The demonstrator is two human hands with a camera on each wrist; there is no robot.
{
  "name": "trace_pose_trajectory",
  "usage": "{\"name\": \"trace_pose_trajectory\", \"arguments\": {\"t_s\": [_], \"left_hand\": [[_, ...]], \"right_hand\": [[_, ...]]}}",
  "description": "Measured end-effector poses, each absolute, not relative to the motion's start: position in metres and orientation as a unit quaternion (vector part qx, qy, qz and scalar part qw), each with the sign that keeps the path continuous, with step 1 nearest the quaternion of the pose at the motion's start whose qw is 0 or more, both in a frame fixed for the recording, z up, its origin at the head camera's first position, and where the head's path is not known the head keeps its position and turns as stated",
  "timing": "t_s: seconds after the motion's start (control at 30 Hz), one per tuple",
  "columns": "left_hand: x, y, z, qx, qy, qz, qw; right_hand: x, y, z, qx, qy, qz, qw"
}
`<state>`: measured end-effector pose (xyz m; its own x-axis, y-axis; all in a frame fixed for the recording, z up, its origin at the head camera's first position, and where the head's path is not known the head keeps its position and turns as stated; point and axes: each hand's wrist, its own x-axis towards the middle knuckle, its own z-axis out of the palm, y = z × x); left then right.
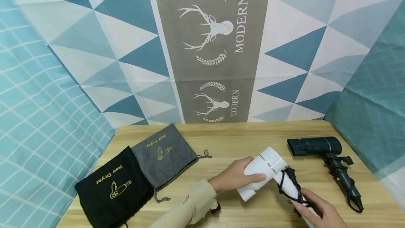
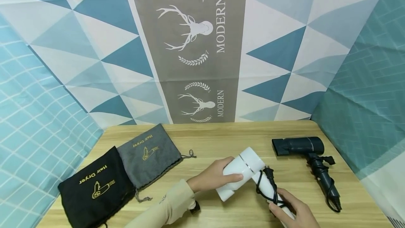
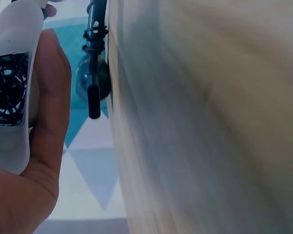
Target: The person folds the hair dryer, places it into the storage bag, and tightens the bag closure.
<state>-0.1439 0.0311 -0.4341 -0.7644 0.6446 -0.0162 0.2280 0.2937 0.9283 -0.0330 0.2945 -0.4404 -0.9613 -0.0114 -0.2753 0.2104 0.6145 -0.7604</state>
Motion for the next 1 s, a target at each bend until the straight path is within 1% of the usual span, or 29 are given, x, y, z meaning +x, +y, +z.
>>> {"name": "trace_pose_trajectory", "arguments": {"t_s": [0.1, 0.27, 0.4, 0.47, 0.6, 0.73, 1.0], "left_hand": [[-0.141, 0.016, -0.436, 0.258, 0.773, 0.546, 0.194], [-0.134, -0.004, -0.440, 0.229, 0.762, 0.573, 0.198], [-0.125, -0.021, -0.442, 0.220, 0.759, 0.581, 0.194], [-0.120, -0.032, -0.441, 0.214, 0.762, 0.583, 0.184], [-0.110, -0.053, -0.436, 0.208, 0.764, 0.588, 0.165], [-0.104, -0.065, -0.432, 0.209, 0.768, 0.587, 0.147], [-0.098, -0.084, -0.429, 0.192, 0.778, 0.589, 0.105]], "right_hand": [[-0.032, 0.294, -0.442, 0.041, 0.874, -0.462, 0.148], [-0.030, 0.294, -0.447, -0.005, 0.793, -0.577, 0.198], [-0.029, 0.282, -0.449, -0.021, 0.749, -0.624, 0.224], [-0.028, 0.270, -0.449, -0.018, 0.752, -0.622, 0.217], [-0.022, 0.243, -0.443, -0.007, 0.772, -0.607, 0.186], [-0.018, 0.227, -0.433, -0.023, 0.799, -0.579, 0.161], [-0.031, 0.201, -0.411, -0.066, 0.853, -0.493, 0.156]]}}
